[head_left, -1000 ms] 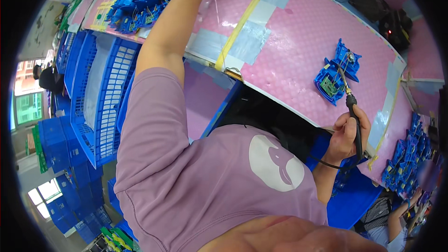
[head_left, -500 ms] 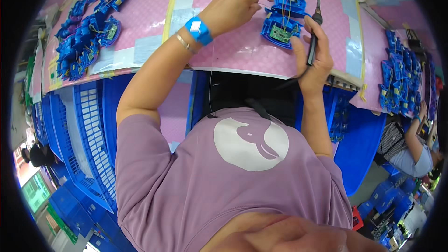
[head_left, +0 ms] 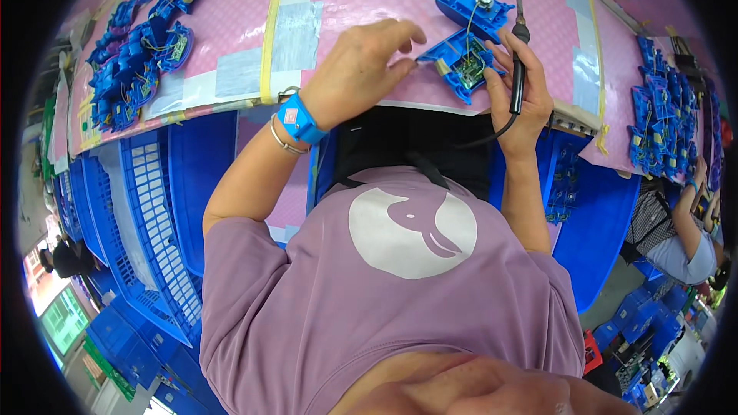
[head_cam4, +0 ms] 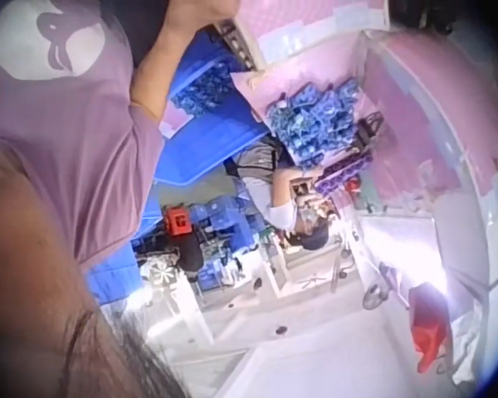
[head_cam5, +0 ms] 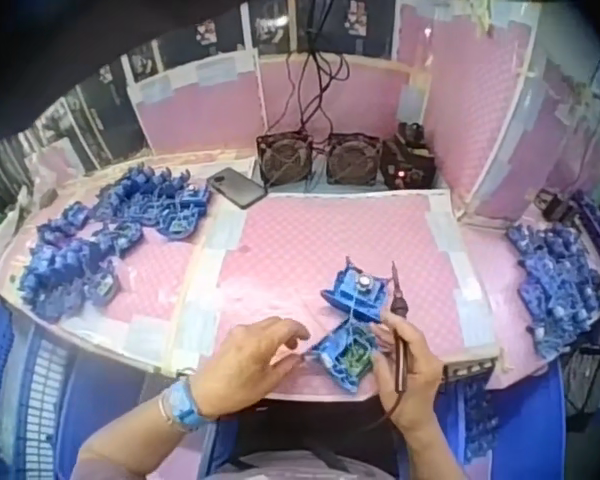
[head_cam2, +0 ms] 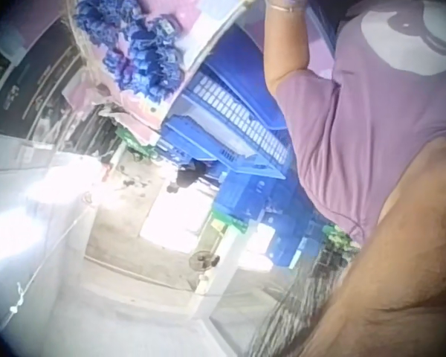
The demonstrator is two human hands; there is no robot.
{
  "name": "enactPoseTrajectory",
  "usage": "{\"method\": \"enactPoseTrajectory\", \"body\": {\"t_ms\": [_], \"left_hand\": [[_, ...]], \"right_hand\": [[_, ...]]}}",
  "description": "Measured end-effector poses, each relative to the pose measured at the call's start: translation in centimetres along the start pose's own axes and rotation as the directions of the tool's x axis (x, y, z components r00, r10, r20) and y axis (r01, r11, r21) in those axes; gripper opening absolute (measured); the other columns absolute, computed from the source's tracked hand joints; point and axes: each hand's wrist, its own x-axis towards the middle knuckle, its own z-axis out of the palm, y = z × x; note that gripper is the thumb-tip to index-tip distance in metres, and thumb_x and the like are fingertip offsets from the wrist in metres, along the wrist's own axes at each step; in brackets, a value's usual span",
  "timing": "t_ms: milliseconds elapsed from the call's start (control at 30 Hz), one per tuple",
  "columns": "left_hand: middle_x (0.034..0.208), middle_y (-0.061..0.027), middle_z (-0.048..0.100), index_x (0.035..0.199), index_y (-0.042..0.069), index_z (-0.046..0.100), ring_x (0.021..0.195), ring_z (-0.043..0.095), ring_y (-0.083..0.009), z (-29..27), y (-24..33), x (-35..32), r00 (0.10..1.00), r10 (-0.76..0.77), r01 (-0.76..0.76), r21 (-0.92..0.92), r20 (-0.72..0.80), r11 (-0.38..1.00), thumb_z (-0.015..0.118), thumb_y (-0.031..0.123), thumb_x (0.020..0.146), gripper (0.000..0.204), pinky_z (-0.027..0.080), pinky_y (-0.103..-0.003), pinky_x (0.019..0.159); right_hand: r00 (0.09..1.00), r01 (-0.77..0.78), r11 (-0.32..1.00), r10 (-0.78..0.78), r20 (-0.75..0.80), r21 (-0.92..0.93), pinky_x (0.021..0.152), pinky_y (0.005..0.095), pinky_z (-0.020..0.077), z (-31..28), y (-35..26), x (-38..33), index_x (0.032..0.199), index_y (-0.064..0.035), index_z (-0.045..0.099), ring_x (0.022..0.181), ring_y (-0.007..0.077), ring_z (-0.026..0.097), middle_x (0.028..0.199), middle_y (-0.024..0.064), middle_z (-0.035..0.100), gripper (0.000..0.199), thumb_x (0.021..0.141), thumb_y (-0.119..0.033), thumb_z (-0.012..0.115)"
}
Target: Soldering electronic components onto small blue circuit boards in an assembly line environment.
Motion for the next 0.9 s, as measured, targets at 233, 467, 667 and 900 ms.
{"method": "enactPoseTrajectory", "body": {"t_ms": [233, 467, 667, 900], "left_hand": [[0.083, -0.0142, 0.071, 0.129, 0.019, 0.066, 0.078, 0.071, -0.0334, 1.0, -3.8, 5.3, 0.999, 0.052, -0.053, 0.016, 0.011, 0.998, 0.069, 0.006, 0.082, 0.049, 0.058, -0.041, 0.072], [0.087, -0.0178, 0.075, 0.101, 0.006, 0.078, 0.078, 0.074, -0.0296, 2.6, -4.2, 6.8, 0.997, -0.031, 0.038, -0.111, 0.065, 0.993, 0.074, 0.021, 0.083, 0.024, 0.058, -0.038, 0.074], [0.087, -0.0133, 0.076, 0.107, 0.003, 0.076, 0.065, 0.066, -0.0189, -1.0, 1.8, -1.4, 0.933, -0.338, 0.353, -0.131, 0.128, 0.926, 0.074, 0.023, 0.086, 0.03, 0.054, -0.03, 0.067], [0.105, -0.0078, 0.061, 0.125, -0.012, 0.064, 0.062, 0.043, -0.0085, -2.9, 0.5, -7.4, 0.694, -0.714, 0.128, -0.96, -0.092, 0.249, 0.061, 0.008, 0.094, 0.036, 0.041, -0.025, 0.058]], "right_hand": [[0.994, 0.025, 0.973, -0.048, -0.094, -0.232, 0.088, 0.0302, 0.0577, 0.2, -0.9, -0.6, 0.137, 0.0002, 0.057, 0.119, 0.0268, 0.069, 0.136, 0.0171, 0.065, 0.049, 0.09, 0.009, 0.067], [0.98, 0.094, 0.922, -0.151, -0.126, -0.377, 0.084, 0.0292, 0.0587, 0.3, -0.5, -0.8, 0.136, 0.0003, 0.058, 0.113, 0.026, 0.072, 0.13, 0.016, 0.069, 0.048, 0.09, 0.008, 0.068], [0.986, 0.152, 0.962, -0.163, -0.033, -0.226, 0.086, 0.0307, 0.0597, 1.9, -0.6, -1.3, 0.133, 0.0018, 0.059, 0.113, 0.0269, 0.072, 0.128, 0.0176, 0.07, 0.046, 0.089, 0.01, 0.07], [0.944, 0.33, 0.932, -0.33, 0.032, -0.149, 0.09, 0.0347, 0.0579, 3.7, -1.9, -0.6, 0.122, 0.005, 0.065, 0.103, 0.0269, 0.074, 0.118, 0.0199, 0.073, 0.034, 0.089, 0.011, 0.066]]}}
